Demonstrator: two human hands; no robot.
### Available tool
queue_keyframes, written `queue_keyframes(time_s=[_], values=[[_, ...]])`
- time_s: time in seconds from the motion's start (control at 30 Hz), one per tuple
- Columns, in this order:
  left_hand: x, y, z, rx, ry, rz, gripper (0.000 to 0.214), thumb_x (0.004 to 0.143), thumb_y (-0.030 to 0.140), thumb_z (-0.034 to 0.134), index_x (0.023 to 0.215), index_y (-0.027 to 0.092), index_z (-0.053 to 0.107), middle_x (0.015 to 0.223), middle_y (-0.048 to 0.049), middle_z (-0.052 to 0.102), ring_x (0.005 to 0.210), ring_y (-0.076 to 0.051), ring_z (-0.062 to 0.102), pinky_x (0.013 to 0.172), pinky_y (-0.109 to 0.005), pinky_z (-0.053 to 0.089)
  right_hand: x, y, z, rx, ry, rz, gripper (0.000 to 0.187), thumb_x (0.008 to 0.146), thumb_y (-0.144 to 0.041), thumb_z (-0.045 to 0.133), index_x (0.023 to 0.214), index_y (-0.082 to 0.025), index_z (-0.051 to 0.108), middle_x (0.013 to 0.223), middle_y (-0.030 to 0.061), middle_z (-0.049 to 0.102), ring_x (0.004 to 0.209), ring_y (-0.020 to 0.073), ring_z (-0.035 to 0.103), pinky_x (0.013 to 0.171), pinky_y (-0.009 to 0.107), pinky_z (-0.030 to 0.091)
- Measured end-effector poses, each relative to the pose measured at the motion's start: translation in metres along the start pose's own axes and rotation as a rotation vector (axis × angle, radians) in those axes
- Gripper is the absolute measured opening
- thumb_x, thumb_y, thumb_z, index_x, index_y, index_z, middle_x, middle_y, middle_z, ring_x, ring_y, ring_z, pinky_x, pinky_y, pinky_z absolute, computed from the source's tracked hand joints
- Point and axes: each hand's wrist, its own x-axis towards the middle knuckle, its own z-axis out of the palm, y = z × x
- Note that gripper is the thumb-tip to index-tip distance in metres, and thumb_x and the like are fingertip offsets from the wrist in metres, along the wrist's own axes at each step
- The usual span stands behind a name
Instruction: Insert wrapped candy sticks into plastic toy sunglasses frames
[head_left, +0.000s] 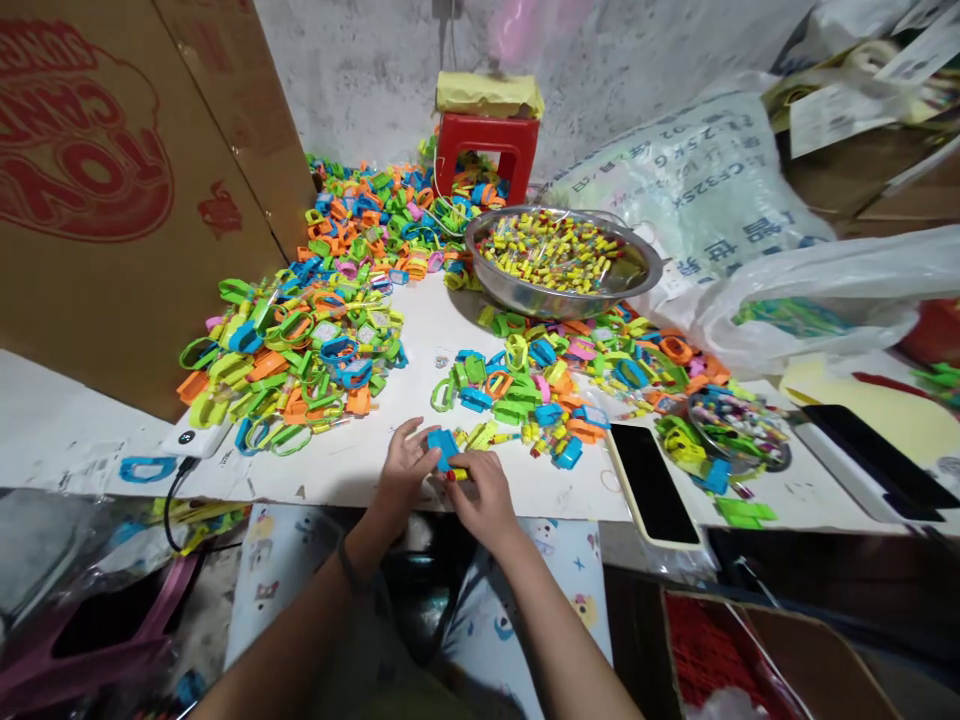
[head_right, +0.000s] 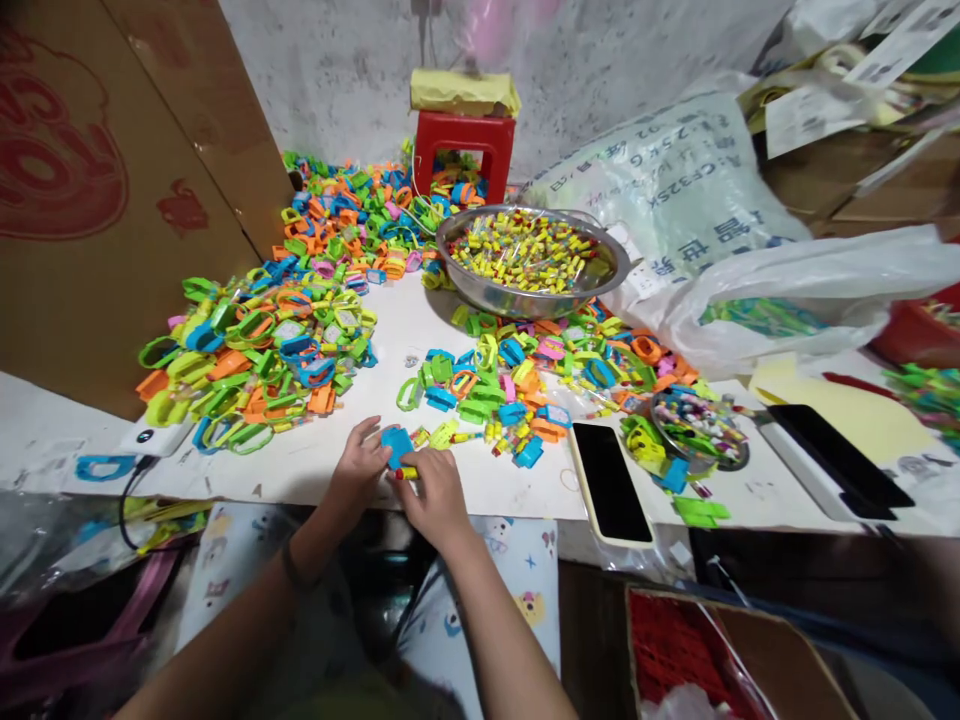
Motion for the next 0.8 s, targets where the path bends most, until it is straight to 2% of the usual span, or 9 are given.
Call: queue_keyframes(time_s=[0.07, 0.13, 0.23, 0.3, 0.4, 0.57, 0.63, 0.8], values=[[0.0, 0.0, -0.002, -0.017, -0.025, -0.048, 0.067, 0.063, 0.042, 0.081, 0.117, 0.021, 0.048, 0.102, -0.0079, 0.069, 0.086, -0.02, 0.066, 0.075, -0.032, 0.051, -0.003, 0.002, -0.001, 0.063, 0.026, 0.035, 0.023, 0.096, -0.044, 0.05, 0.105, -0.024, 0.056, 0.093, 0.0076, 0.068, 0.084, 0.0239, 0.066, 0.073, 0.038, 0.051], [-0.001, 0.001, -0.004, 0.017, -0.059, -0.054, 0.06, 0.063, 0.041, 0.081, 0.112, 0.02, 0.053, 0.097, -0.0066, 0.069, 0.087, -0.019, 0.065, 0.077, -0.031, 0.051, -0.006, 0.005, -0.004, 0.109, 0.086, 0.113, 0.025, 0.098, -0.045, 0.046, 0.111, -0.024, 0.052, 0.096, 0.008, 0.068, 0.084, 0.023, 0.067, 0.071, 0.036, 0.053], [-0.005, 0.004, -0.004, 0.092, -0.099, 0.018, 0.047, 0.072, 0.039, 0.077, 0.11, 0.021, 0.056, 0.099, -0.005, 0.068, 0.091, -0.018, 0.065, 0.08, -0.03, 0.051, -0.006, 0.007, -0.009, 0.113, 0.129, 0.169, 0.022, 0.1, -0.041, 0.041, 0.11, -0.024, 0.051, 0.094, 0.0071, 0.066, 0.084, 0.0217, 0.067, 0.07, 0.034, 0.053], [-0.009, 0.005, -0.004, 0.185, -0.142, 0.106, 0.04, 0.078, 0.038, 0.074, 0.11, 0.022, 0.057, 0.103, -0.0051, 0.067, 0.092, -0.018, 0.065, 0.083, -0.032, 0.052, -0.005, 0.007, -0.011, 0.116, 0.131, 0.149, 0.019, 0.1, -0.038, 0.042, 0.107, -0.023, 0.053, 0.093, 0.0064, 0.066, 0.085, 0.0205, 0.066, 0.072, 0.033, 0.052], [-0.012, 0.007, -0.002, 0.303, -0.181, 0.203, 0.036, 0.077, 0.036, 0.076, 0.107, 0.021, 0.062, 0.11, -0.0068, 0.065, 0.104, -0.021, 0.063, 0.091, -0.034, 0.051, -0.002, 0.006, -0.01, 0.154, 0.146, 0.122, 0.015, 0.1, -0.032, 0.044, 0.106, -0.023, 0.055, 0.094, 0.0055, 0.066, 0.086, 0.0187, 0.065, 0.075, 0.032, 0.052], [-0.014, 0.004, 0.0, 0.418, -0.205, 0.219, 0.039, 0.083, 0.035, 0.07, 0.117, 0.02, 0.059, 0.12, -0.0098, 0.066, 0.114, -0.024, 0.062, 0.099, -0.038, 0.049, -0.001, 0.008, -0.009, 0.194, 0.132, 0.126, 0.011, 0.098, -0.029, 0.051, 0.105, -0.023, 0.057, 0.095, 0.0054, 0.065, 0.087, 0.0187, 0.063, 0.076, 0.032, 0.052], [-0.014, 0.002, 0.001, 0.421, -0.182, 0.219, 0.045, 0.082, 0.035, 0.072, 0.12, 0.019, 0.056, 0.122, -0.011, 0.066, 0.117, -0.025, 0.062, 0.101, -0.039, 0.048, -0.002, 0.009, -0.009, 0.197, 0.154, 0.128, 0.01, 0.097, -0.028, 0.052, 0.105, -0.023, 0.057, 0.096, 0.0055, 0.065, 0.088, 0.0188, 0.063, 0.076, 0.032, 0.051], [-0.014, 0.001, 0.002, 0.461, -0.176, 0.209, 0.039, 0.076, 0.032, 0.077, 0.107, 0.019, 0.057, 0.106, -0.007, 0.072, 0.099, -0.022, 0.068, 0.088, -0.034, 0.053, -0.003, 0.012, -0.01, 0.199, 0.209, 0.071, 0.01, 0.095, -0.022, 0.054, 0.104, -0.023, 0.056, 0.097, 0.0053, 0.064, 0.091, 0.0187, 0.062, 0.081, 0.033, 0.051]])
